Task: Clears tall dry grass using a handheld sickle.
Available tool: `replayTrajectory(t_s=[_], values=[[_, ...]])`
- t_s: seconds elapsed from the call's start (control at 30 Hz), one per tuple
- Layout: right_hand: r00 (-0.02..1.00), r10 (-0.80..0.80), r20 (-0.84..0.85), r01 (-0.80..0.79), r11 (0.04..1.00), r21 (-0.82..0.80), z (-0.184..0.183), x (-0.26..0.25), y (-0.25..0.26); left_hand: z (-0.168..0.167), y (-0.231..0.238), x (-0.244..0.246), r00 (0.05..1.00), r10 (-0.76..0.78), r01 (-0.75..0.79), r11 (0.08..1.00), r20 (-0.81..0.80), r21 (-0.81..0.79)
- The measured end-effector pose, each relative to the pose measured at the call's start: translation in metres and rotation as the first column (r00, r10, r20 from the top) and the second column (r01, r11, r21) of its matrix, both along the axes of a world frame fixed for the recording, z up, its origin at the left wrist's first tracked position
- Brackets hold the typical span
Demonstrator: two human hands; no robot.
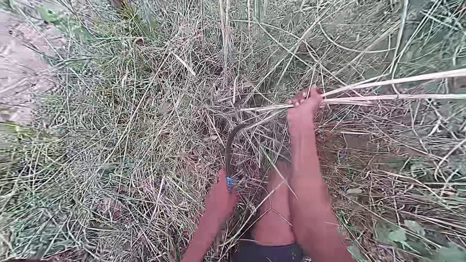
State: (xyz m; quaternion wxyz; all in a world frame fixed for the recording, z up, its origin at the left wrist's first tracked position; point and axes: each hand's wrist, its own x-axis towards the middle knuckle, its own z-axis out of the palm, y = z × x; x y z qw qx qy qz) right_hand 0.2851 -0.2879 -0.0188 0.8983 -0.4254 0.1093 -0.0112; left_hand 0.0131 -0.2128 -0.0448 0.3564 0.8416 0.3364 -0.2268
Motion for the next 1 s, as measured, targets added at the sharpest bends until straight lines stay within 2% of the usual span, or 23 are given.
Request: replayTrajectory(t_s=[0.07, 0.2, 0.27, 0.3, 0.37, 0.43, 0.47, 0.5, 0.6, 0.67, 0.73, 0.83, 0.9, 0.93, 1.0], values=[[0.999, 0.049, 0.014, -0.050, 0.998, 0.036, 0.002, -0.013, 0.006, 0.005, 0.005, 0.001, 0.999, -0.013, 0.014, 1.000, -0.032, 0.010], [0.999, 0.031, 0.036, -0.033, 0.999, 0.034, 0.012, -0.024, 0.011, -0.014, 0.014, 0.103, 0.994, -0.090, 0.089, 0.996, 0.066, 0.021], [0.998, 0.006, 0.057, -0.008, 1.000, 0.025, 0.009, -0.023, 0.006, -0.014, 0.015, 0.122, 0.991, -0.082, 0.083, 0.997, 0.107, -0.006], [0.998, 0.003, 0.060, -0.004, 1.000, 0.018, 0.006, -0.021, 0.001, -0.014, 0.012, 0.108, 0.991, -0.092, 0.095, 0.995, 0.096, -0.019], [0.999, 0.004, 0.040, -0.005, 0.999, 0.035, -0.002, -0.017, -0.008, -0.005, 0.005, 0.044, 0.993, -0.118, 0.119, 0.992, 0.019, -0.030], [0.998, 0.060, 0.017, -0.061, 0.995, 0.076, -0.001, -0.018, -0.006, 0.006, -0.001, -0.009, 0.996, -0.081, 0.081, 0.996, -0.019, -0.037], [0.994, 0.103, 0.039, -0.106, 0.989, 0.098, -0.003, -0.026, -0.002, 0.008, -0.002, -0.020, 0.998, -0.058, 0.057, 0.997, -0.031, -0.043], [0.988, 0.129, 0.087, -0.138, 0.985, 0.107, -0.002, -0.032, 0.001, 0.008, -0.002, -0.012, 0.998, -0.053, 0.052, 0.998, -0.022, -0.043], [0.976, 0.132, 0.172, -0.153, 0.981, 0.117, 0.003, -0.039, 0.003, -0.008, 0.012, 0.071, 0.991, -0.053, 0.054, 0.998, 0.126, -0.009], [0.984, 0.072, 0.165, -0.090, 0.990, 0.105, 0.000, -0.039, 0.001, -0.023, 0.015, 0.114, 0.967, -0.053, 0.041, 0.998, 0.249, 0.054], [0.994, 0.001, 0.106, -0.010, 0.996, 0.086, -0.004, -0.029, -0.016, -0.020, 0.002, 0.106, 0.981, -0.109, 0.101, 0.993, 0.163, 0.055], [0.999, 0.045, 0.013, -0.047, 0.994, 0.103, -0.018, -0.026, -0.031, -0.002, -0.021, 0.004, 0.994, -0.109, 0.109, 0.994, -0.010, -0.027], [0.991, 0.130, 0.039, -0.135, 0.971, 0.196, -0.024, -0.038, -0.019, 0.013, -0.025, -0.032, 0.995, -0.053, 0.049, 0.997, -0.079, -0.054], [0.981, 0.166, 0.101, -0.184, 0.961, 0.208, -0.018, -0.044, -0.014, 0.017, -0.022, -0.025, 0.996, -0.045, 0.040, 0.997, -0.073, -0.062], [0.958, 0.188, 0.218, -0.234, 0.950, 0.209, -0.004, -0.053, -0.004, 0.019, -0.004, 0.023, 0.998, -0.065, 0.064, 0.997, -0.011, -0.049]])
